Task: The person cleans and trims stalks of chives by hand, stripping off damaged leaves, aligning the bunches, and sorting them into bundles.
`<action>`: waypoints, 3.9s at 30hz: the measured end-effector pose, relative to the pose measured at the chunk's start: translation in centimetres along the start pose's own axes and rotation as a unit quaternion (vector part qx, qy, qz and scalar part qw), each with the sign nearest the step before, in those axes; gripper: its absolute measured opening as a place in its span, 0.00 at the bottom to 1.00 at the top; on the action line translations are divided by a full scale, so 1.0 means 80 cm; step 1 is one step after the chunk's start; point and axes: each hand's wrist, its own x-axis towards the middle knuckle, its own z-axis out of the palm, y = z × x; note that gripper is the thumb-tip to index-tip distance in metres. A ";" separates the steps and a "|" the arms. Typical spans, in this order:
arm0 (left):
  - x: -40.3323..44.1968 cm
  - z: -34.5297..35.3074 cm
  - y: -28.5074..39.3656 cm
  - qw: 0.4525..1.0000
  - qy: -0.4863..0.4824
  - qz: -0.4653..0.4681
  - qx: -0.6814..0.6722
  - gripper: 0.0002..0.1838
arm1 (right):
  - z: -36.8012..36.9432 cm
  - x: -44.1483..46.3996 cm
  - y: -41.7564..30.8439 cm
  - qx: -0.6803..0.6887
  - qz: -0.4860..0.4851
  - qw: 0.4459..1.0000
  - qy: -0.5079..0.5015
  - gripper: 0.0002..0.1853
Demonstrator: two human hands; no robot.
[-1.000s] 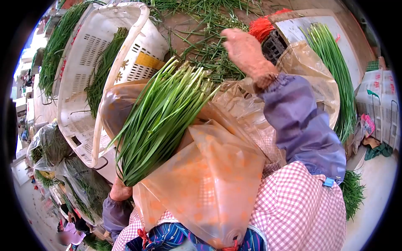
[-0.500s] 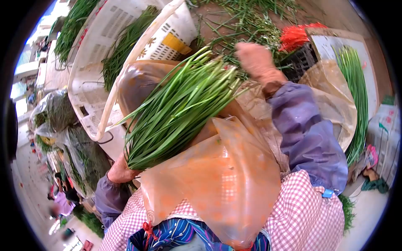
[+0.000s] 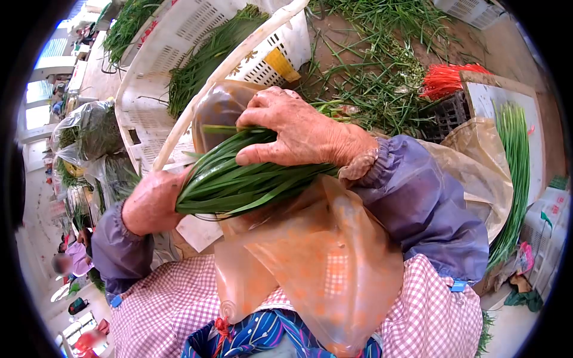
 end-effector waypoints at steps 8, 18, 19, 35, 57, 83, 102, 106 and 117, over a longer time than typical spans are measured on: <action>0.025 -0.121 0.068 0.912 0.144 0.050 0.381 0.21 | -0.037 -0.001 -0.020 0.358 0.051 0.923 0.133 0.08; 0.005 -0.066 -0.022 0.944 0.243 -0.010 0.221 0.43 | -0.120 -0.037 0.046 0.662 0.056 0.632 0.399 0.16; 0.003 -0.044 -0.032 0.958 0.235 -0.024 0.164 0.43 | -0.130 -0.048 0.067 0.657 0.056 0.625 0.418 0.16; -0.005 0.058 -0.078 0.954 0.263 -0.038 -0.136 0.28 | -0.078 -0.066 0.048 -0.001 0.281 0.941 0.186 0.20; 0.006 0.097 -0.073 0.941 0.314 -0.024 -0.122 0.35 | -0.063 -0.084 0.092 -0.012 0.317 0.875 0.365 0.22; 0.015 0.101 -0.063 0.924 0.323 -0.012 -0.206 0.19 | -0.061 -0.041 0.079 0.278 0.410 0.858 0.138 0.17; 0.008 0.107 -0.060 0.927 0.362 -0.021 -0.092 0.39 | -0.049 -0.060 0.154 0.296 0.366 0.745 0.472 0.07; 0.014 0.110 -0.062 0.922 0.382 -0.025 -0.058 0.39 | -0.100 -0.111 0.134 0.472 0.196 0.649 0.564 0.04; 0.008 0.104 -0.053 0.912 0.406 -0.027 0.040 0.37 | -0.074 -0.040 0.066 0.553 0.250 0.734 0.304 0.05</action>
